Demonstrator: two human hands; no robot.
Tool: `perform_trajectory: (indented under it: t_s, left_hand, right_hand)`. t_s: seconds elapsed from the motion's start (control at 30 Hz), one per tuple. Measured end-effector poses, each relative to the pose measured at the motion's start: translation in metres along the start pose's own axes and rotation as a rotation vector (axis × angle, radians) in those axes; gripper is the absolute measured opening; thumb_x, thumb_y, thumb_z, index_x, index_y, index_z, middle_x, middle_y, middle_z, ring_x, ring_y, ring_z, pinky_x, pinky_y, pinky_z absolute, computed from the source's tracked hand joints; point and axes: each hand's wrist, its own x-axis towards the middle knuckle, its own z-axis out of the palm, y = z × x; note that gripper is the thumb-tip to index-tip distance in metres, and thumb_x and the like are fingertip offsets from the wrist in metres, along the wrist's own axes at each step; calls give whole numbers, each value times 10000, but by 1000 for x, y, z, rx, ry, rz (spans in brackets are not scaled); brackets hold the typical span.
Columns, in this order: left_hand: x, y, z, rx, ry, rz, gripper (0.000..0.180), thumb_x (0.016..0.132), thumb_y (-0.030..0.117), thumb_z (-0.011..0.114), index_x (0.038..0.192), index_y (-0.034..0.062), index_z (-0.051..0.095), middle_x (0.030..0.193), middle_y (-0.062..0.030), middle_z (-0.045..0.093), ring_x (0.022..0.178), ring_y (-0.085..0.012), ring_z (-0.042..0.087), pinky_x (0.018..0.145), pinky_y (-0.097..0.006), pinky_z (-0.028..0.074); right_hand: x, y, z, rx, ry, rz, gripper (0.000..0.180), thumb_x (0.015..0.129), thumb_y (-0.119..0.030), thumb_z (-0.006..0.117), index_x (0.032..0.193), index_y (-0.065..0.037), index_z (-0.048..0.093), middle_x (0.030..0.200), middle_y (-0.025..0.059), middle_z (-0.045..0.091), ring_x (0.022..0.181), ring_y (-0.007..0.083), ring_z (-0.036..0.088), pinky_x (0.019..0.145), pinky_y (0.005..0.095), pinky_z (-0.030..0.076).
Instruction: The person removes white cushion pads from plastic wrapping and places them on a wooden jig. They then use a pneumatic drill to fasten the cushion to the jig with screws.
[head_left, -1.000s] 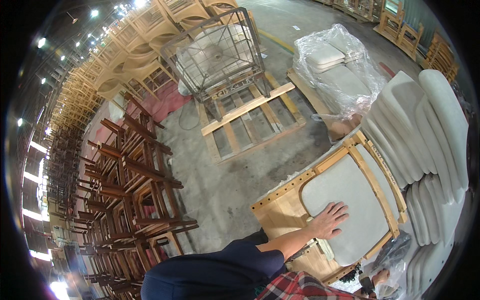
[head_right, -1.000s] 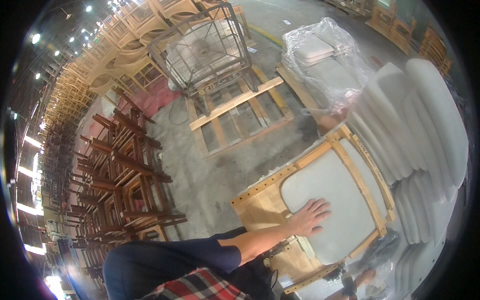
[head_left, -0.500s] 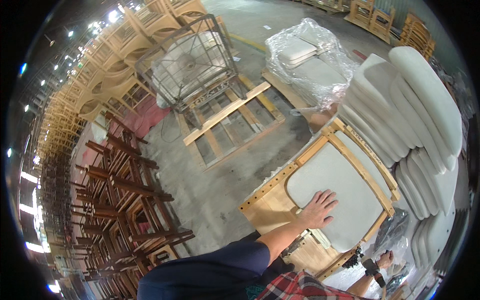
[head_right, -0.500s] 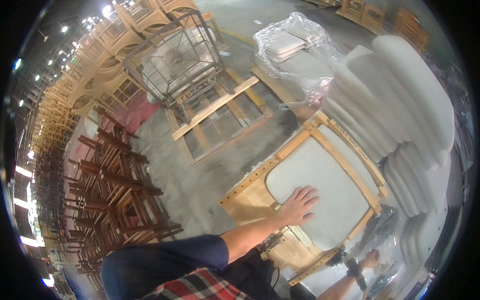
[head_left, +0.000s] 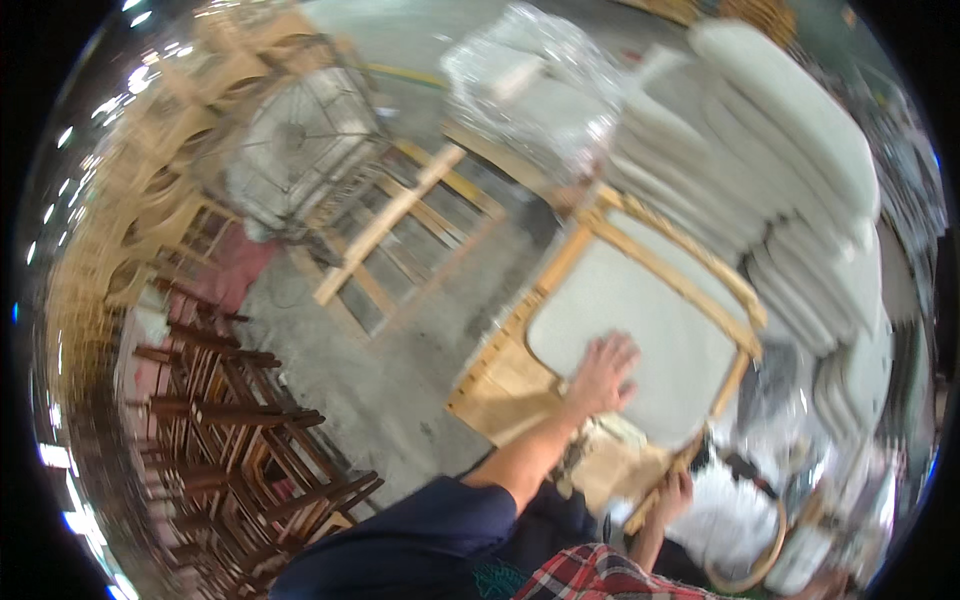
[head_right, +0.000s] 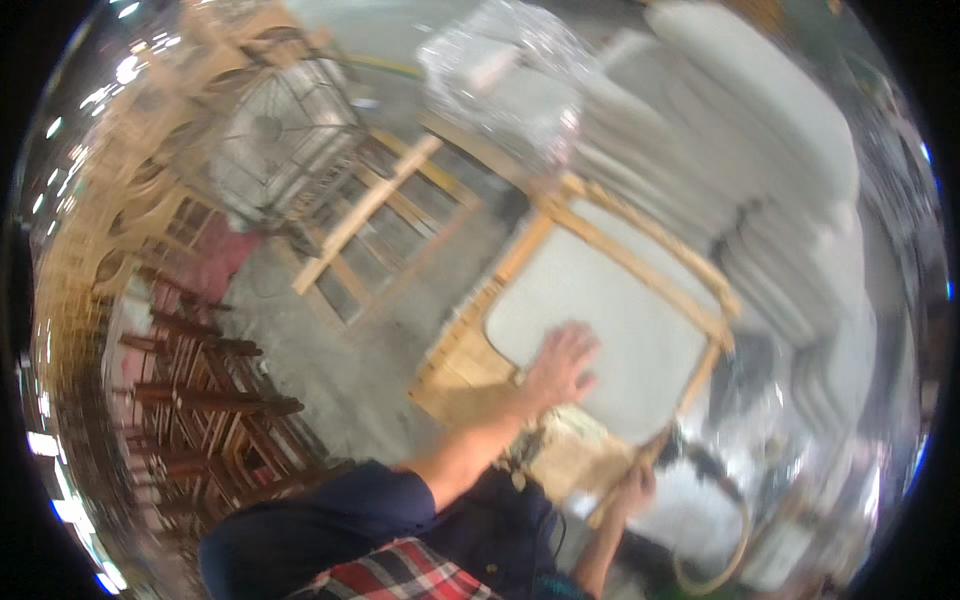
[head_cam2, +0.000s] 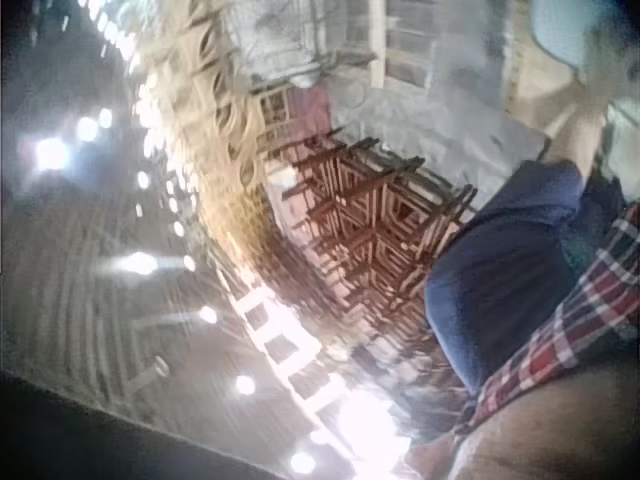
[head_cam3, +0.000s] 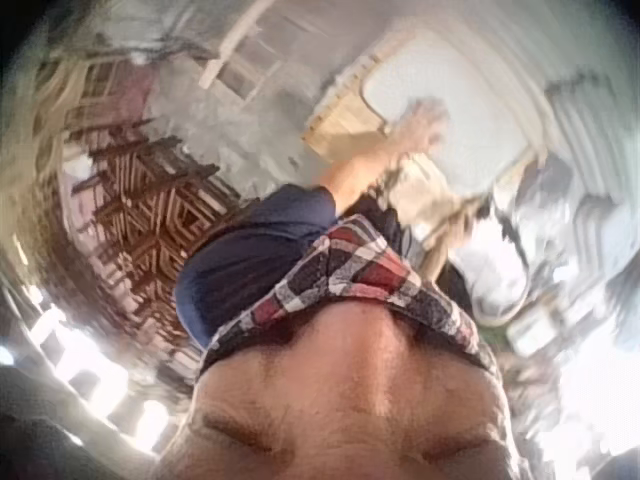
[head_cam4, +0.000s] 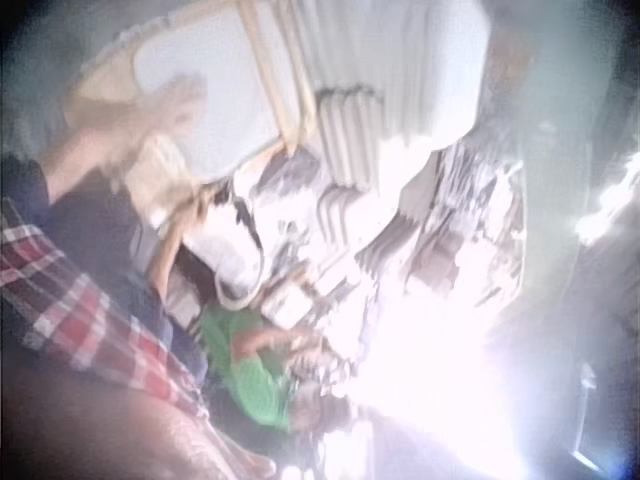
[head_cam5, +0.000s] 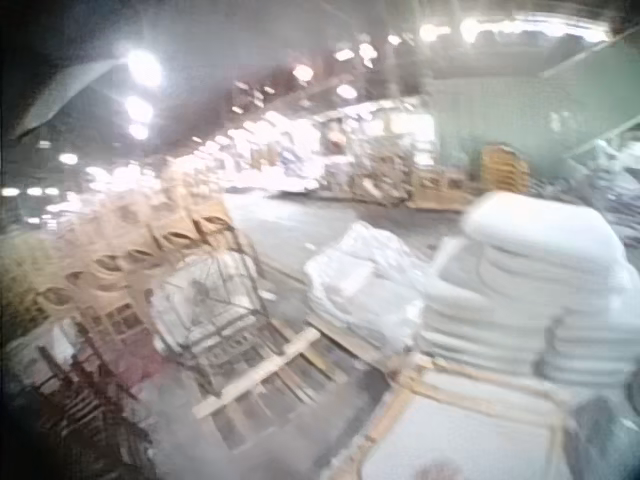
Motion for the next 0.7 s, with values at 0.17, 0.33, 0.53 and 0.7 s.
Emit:
perform_trajectory:
  t_s: [0.17,0.33,0.53,0.7]
  left_hand:
    - [7,-11,6,-7,108,20,681,880,431,668,1448,93,506,1569,-208,391,1455,-453,338,1166,-670,269]
    - [12,2,-12,107,-40,-3,659,947,450,605,1491,98,485,1598,-171,367,1483,-379,291,1199,-603,231]
    - [8,1,-9,133,-101,-42,687,961,475,577,1525,106,447,1631,-147,302,1508,-345,220,1219,-555,187]
    - [9,0,-10,120,-106,-40,696,938,456,609,1521,112,449,1620,-150,312,1500,-352,227,1212,-561,188]
  right_hand:
    - [-20,-66,67,-318,-222,-155,168,955,-72,650,1074,30,709,950,106,735,852,181,674,811,306,542]
    - [23,-90,132,-300,-168,-538,115,927,-50,684,1030,-14,717,891,115,734,771,167,697,714,305,547]
    - [46,-93,169,-435,-302,-726,161,891,5,666,1041,-31,712,902,157,722,762,257,721,693,351,564]
    - [44,-82,195,-405,-377,-735,291,884,-28,695,1174,-52,706,954,175,719,754,252,718,705,350,569]
